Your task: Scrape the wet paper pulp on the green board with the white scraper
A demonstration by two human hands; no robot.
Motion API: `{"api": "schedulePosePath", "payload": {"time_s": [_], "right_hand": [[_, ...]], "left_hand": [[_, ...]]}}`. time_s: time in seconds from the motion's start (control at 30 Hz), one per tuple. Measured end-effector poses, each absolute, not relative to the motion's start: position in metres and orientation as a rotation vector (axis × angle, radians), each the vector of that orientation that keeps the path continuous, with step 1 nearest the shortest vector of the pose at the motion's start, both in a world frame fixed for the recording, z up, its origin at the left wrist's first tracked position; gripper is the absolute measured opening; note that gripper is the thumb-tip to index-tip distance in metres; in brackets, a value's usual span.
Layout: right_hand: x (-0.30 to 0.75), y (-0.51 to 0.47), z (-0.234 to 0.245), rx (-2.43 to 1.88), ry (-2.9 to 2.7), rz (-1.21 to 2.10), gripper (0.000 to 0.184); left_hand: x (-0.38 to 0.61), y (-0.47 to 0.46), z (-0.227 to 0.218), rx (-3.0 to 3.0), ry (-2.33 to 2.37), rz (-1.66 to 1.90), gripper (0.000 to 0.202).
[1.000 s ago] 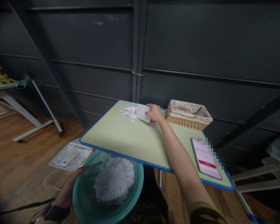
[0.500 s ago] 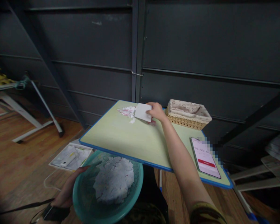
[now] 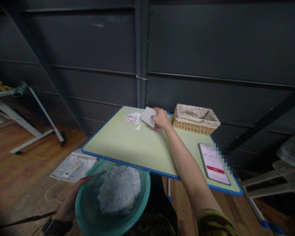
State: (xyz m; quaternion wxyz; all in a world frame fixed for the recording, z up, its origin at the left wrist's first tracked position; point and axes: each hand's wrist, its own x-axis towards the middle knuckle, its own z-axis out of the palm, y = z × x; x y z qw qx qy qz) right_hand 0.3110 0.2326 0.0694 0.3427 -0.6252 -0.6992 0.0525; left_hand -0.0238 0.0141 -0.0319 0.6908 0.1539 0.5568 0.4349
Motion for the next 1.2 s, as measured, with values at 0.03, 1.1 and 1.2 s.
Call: {"api": "schedulePosePath", "payload": {"time_s": [0.03, 1.1, 1.2], "right_hand": [[0.311, 0.232, 0.071, -1.611, -1.824, 0.148, 0.05], [0.3, 0.232, 0.062, -1.607, -2.014, 0.016, 0.055], [0.303, 0.229, 0.068, -1.602, -2.07, 0.02, 0.055]], "left_hand": [[-0.024, 0.014, -0.032, 0.35, 1.245, 0.976, 0.024], [-0.021, 0.014, -0.027, 0.274, 1.25, 0.978, 0.027], [-0.02, 0.015, -0.027, 0.277, 1.253, 0.976, 0.028]]}}
